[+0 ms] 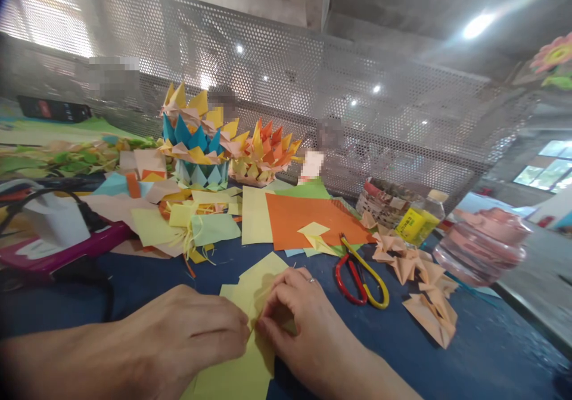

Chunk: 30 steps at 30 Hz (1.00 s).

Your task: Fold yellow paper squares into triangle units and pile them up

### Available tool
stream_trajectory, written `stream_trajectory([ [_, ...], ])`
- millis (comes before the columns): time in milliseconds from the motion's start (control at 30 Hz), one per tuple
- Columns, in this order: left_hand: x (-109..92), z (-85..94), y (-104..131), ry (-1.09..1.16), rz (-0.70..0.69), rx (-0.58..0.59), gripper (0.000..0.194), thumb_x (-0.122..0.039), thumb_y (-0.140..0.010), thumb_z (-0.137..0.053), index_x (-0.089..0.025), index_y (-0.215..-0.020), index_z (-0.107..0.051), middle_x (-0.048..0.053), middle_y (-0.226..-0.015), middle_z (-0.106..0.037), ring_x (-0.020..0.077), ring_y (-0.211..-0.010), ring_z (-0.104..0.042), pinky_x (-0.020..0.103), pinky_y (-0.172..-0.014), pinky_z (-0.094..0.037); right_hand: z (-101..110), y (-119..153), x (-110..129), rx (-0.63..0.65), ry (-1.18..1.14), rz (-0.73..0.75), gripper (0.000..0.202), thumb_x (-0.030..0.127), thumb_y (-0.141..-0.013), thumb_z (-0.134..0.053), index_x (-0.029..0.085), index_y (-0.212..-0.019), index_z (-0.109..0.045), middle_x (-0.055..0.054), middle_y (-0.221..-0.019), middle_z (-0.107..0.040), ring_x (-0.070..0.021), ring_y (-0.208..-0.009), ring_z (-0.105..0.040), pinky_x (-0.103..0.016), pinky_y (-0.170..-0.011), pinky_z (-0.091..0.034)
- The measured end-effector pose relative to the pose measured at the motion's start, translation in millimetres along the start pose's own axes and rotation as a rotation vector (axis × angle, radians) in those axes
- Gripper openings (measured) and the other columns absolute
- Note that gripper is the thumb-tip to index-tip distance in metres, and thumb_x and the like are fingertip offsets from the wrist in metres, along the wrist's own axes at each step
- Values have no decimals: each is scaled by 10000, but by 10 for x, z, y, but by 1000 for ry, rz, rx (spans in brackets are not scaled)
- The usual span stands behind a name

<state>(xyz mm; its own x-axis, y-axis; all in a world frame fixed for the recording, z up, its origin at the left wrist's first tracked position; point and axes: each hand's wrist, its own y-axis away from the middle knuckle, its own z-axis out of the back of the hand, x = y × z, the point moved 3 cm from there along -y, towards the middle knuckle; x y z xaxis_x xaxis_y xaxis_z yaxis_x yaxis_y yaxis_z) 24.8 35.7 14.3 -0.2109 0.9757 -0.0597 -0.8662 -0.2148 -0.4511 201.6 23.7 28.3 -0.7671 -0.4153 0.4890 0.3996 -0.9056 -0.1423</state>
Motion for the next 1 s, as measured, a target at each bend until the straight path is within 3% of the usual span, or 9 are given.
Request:
stream_trajectory([
  [133,-43,40,-17,80,-24,8,351,-62,-818,-390,-171,-1087,-587,46,-843,-653,167,-702,-603,223,-597,-487,3,5,5,-4,0,-8,142,81,-814,-593,191,-731,-559,-22,-896,-581,-186,-901,-530,-343,-818,-435],
  [300,-113,115,-52,9,105,63,255,-57,-872,-420,-191,-982,-607,27,-891,-632,164,-787,-584,210,-656,-488,11,8,6,-8,-16,-35,133,104,-811,-608,193,-721,-570,-18,-900,-577,-183,-892,-532,-343,-823,-433],
  [400,-66,-19,-76,-21,119,83,151,-94,-868,-481,-189,-862,-598,10,-839,-609,146,-728,-557,189,-555,-448,15,3,-18,-19,-44,-58,147,129,-801,-649,191,-703,-559,-14,-921,-563,-174,-904,-534,-322,-818,-433],
  [433,-52,-80,-82,-12,63,52,133,-119,-863,-497,-191,-801,-591,-3,-753,-587,132,-642,-533,185,-465,-393,16,0,-29,-22,-51,-62,154,136,-794,-663,190,-701,-554,-12,-930,-557,-172,-909,-532,-315,-814,-432],
  [467,-9,-140,-82,-15,103,22,120,-134,-868,-501,-184,-800,-586,-8,-706,-566,127,-597,-515,208,-440,-361,16,-2,-42,-23,-52,-66,159,140,-792,-670,189,-703,-548,-10,-935,-553,-171,-909,-530,-311,-810,-430],
  [567,40,-248,-66,-13,78,10,79,-171,-857,-515,-194,-841,-588,-5,-749,-576,125,-611,-521,221,-461,-357,13,-7,-77,-38,-31,-73,166,149,-805,-661,192,-724,-523,-10,-926,-549,-174,-888,-519,-315,-790,-422],
  [800,-100,64,-42,74,86,4,131,-116,-792,-484,-193,-803,-589,-6,-794,-597,139,-674,-548,217,-554,-416,18,10,-101,-66,21,-73,127,111,-843,-586,200,-816,-499,-15,-908,-549,-192,-892,-492,-336,-794,-399],
  [933,-63,0,-50,51,113,19,163,-114,-796,-470,-193,-875,-589,6,-829,-604,133,-666,-563,212,-612,-438,32,10,-81,-47,20,-76,115,105,-852,-568,196,-833,-501,-21,-926,-553,-195,-903,-495,-336,-795,-397],
  [1000,-44,-60,-60,32,41,26,74,-166,-805,-503,-193,-793,-572,-9,-732,-580,111,-586,-542,187,-491,-379,36,5,-71,-58,12,-86,119,99,-848,-572,194,-831,-503,-21,-929,-554,-194,-904,-498,-334,-797,-397],
])
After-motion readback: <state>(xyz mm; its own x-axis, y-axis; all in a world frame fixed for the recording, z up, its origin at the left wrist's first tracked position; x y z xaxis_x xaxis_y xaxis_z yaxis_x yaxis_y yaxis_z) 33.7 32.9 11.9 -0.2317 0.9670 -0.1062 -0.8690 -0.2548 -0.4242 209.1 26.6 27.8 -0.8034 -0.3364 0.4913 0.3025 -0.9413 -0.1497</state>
